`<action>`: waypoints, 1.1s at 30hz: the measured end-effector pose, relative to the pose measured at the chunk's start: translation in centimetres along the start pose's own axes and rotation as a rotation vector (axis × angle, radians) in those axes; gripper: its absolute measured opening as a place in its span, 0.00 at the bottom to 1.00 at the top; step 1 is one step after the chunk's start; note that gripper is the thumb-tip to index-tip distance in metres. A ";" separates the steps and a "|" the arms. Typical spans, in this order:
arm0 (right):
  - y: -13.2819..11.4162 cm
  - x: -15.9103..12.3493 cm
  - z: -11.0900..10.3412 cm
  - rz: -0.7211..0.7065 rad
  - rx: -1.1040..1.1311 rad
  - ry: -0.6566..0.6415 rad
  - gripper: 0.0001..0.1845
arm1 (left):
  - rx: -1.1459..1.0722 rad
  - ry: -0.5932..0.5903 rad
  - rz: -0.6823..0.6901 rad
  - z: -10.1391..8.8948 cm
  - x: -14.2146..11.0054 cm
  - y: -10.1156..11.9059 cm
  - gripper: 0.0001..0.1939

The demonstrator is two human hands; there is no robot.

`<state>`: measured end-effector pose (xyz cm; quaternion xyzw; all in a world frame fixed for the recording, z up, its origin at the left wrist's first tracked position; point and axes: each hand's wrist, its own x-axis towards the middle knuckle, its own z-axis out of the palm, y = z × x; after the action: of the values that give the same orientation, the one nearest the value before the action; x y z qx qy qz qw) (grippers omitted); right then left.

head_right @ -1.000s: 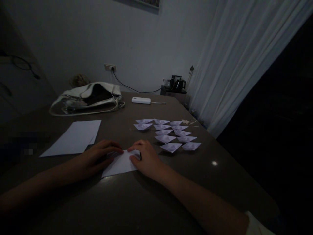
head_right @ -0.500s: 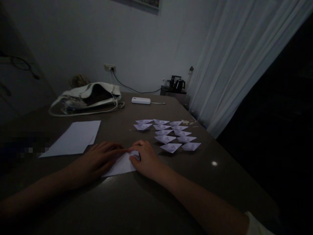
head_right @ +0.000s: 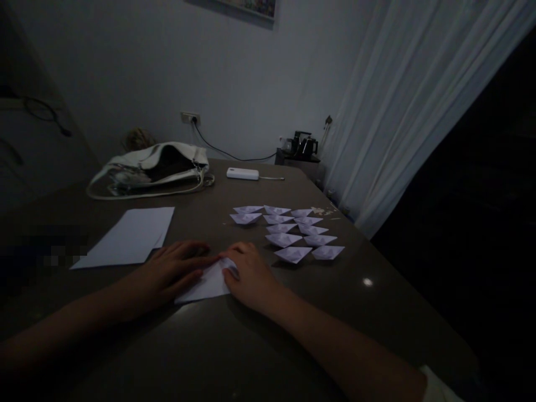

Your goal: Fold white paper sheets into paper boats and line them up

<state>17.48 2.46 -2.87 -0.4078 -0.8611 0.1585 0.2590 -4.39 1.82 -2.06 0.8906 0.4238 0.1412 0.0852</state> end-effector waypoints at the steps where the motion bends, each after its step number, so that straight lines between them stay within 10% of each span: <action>1: -0.1 0.0 0.0 -0.007 -0.018 -0.007 0.18 | -0.003 0.004 -0.001 0.0 0.0 0.0 0.20; 15: -2.3 -0.2 -1.7 0.145 -0.578 -0.024 0.16 | 0.033 0.012 -0.039 0.1 0.1 0.1 0.19; 33: -3.0 -0.4 -1.5 0.098 -0.579 -0.175 0.17 | 0.247 0.031 -0.130 -1.0 0.0 0.8 0.16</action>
<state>16.70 0.41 -0.32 -0.4904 -0.8688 -0.0469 0.0489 -4.07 1.37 -0.92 0.8626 0.4962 0.0960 -0.0228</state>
